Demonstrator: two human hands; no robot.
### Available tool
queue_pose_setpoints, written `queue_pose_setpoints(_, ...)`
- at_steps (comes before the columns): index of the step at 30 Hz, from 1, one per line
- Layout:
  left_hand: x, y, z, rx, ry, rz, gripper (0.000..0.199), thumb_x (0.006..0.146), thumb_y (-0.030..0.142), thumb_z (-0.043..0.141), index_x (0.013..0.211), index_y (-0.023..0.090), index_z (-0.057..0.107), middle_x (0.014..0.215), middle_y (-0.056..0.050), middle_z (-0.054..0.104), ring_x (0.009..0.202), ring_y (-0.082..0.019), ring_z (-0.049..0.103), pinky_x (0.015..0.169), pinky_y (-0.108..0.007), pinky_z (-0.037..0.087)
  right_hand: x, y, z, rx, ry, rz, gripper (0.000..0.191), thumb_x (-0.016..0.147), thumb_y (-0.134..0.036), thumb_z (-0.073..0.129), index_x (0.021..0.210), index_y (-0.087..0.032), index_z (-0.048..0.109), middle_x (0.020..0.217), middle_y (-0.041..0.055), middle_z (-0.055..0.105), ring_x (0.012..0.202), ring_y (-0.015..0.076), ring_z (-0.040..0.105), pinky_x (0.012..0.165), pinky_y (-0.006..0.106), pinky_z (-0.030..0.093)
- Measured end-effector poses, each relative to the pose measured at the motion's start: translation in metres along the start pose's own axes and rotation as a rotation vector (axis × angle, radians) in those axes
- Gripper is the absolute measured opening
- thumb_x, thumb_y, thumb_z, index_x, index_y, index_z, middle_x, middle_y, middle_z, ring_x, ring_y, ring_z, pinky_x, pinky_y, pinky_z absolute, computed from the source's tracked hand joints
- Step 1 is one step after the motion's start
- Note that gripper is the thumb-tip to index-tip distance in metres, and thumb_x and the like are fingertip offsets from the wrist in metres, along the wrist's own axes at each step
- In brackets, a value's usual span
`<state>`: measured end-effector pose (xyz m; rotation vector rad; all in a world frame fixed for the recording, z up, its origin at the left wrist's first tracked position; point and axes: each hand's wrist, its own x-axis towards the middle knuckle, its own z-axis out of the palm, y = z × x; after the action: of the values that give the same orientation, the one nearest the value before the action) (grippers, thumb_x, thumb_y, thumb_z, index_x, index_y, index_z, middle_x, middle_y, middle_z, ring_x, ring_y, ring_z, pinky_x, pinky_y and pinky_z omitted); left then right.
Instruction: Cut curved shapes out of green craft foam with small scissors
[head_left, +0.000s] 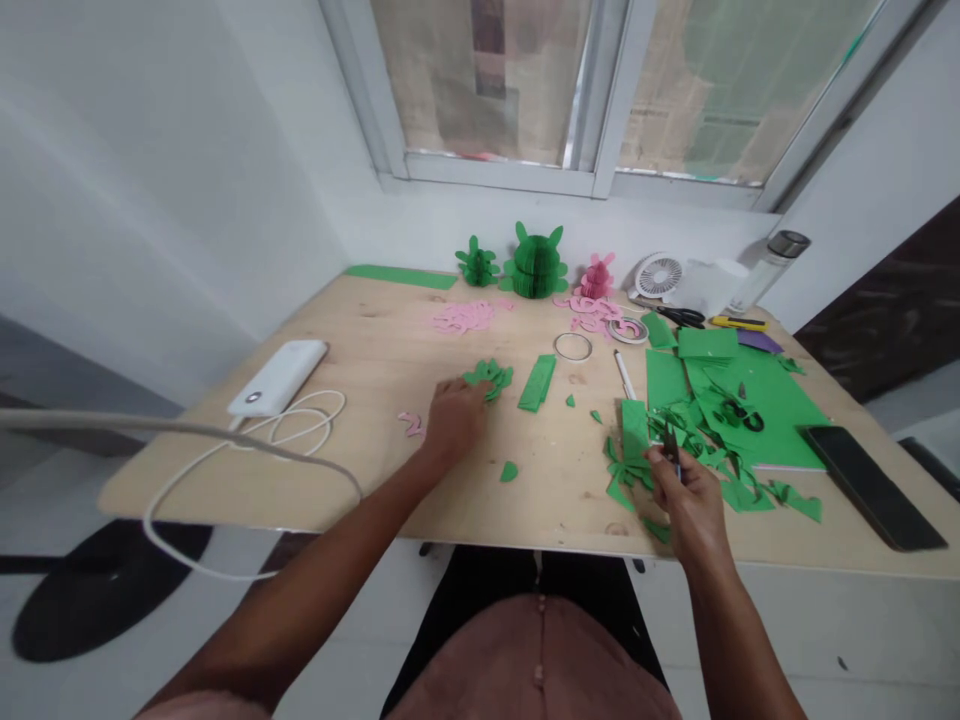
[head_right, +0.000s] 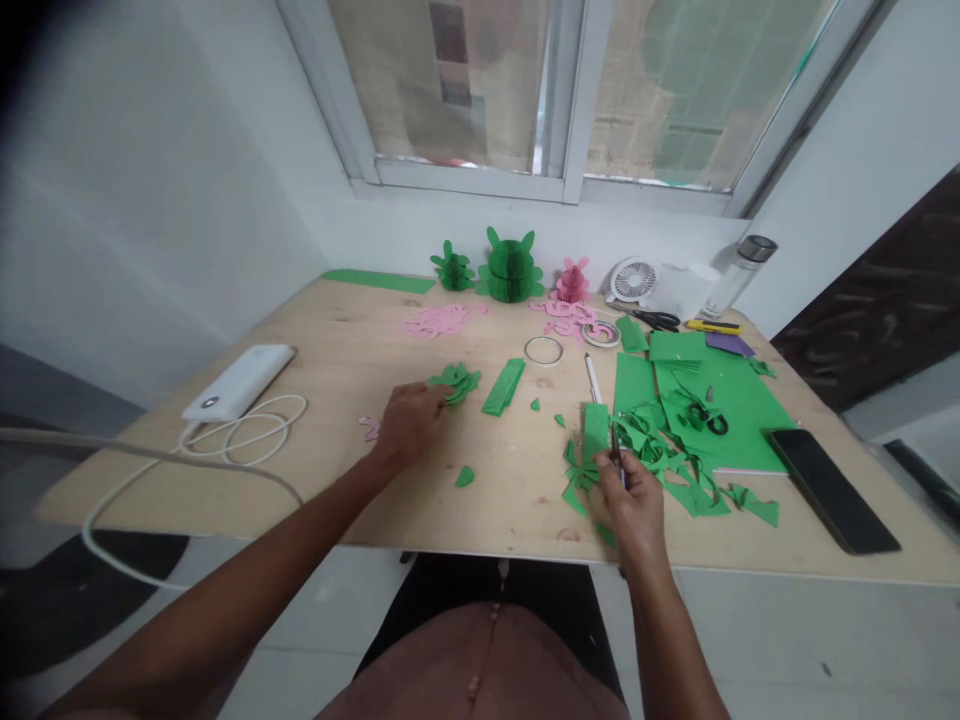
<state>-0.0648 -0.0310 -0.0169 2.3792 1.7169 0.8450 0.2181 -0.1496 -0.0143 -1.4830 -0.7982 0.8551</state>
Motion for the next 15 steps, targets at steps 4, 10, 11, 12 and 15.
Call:
queue_pose_setpoints(4,0.006,-0.016,-0.014,-0.567,0.165,-0.391,0.021,0.067,0.018,0.06,0.087,0.018,0.067,0.069,-0.004,0.069,0.068,-0.02,0.064,0.067,-0.032,0.047,-0.001,0.0,0.003,0.034,-0.006,0.016,0.043,0.065,-0.05,0.074,0.083,-0.013,0.065,0.05,-0.0076,0.037,0.042,0.0068,0.026,0.038,0.021,0.017)
queue_pose_setpoints(10,0.007,-0.016,-0.028,-1.024,0.295,-0.598,0.021,0.059,0.024,0.069,0.078,0.014,0.067,0.065,-0.001,0.066,0.061,-0.014,0.06,0.061,-0.026,0.045,-0.001,0.003,0.007,0.05,-0.042,-0.009,0.039,0.067,-0.05,0.074,0.081,-0.014,0.064,0.049,-0.008,0.035,0.042,0.0066,0.025,0.038,0.021,0.016)
queue_pose_setpoints(11,0.005,-0.01,-0.026,-1.019,0.319,-0.579,0.02,0.061,0.023,0.068,0.079,0.014,0.067,0.066,-0.002,0.066,0.062,-0.014,0.06,0.062,-0.026,0.046,-0.001,0.003,0.006,0.052,-0.041,-0.004,0.04,0.067,-0.05,0.074,0.081,-0.014,0.064,0.049,-0.0081,0.034,0.042,0.0065,0.025,0.038,0.021,0.015)
queue_pose_setpoints(12,0.003,-0.003,-0.023,-0.991,0.337,-0.544,0.019,0.064,0.022,0.066,0.08,0.014,0.067,0.068,-0.002,0.067,0.063,-0.014,0.061,0.063,-0.027,0.047,-0.001,0.004,0.006,0.054,-0.04,0.003,0.04,0.067,-0.05,0.074,0.082,-0.014,0.064,0.049,-0.0083,0.034,0.041,0.0065,0.025,0.038,0.021,0.015)
queue_pose_setpoints(15,-0.007,0.035,-0.004,-0.739,0.335,-0.314,0.016,0.072,0.016,0.058,0.084,0.016,0.067,0.076,-0.004,0.07,0.068,-0.016,0.062,0.068,-0.03,0.049,-0.001,0.003,0.006,0.06,-0.03,0.025,0.041,0.066,-0.05,0.074,0.083,-0.013,0.065,0.048,-0.0086,0.034,0.041,0.0062,0.024,0.037,0.021,0.015)
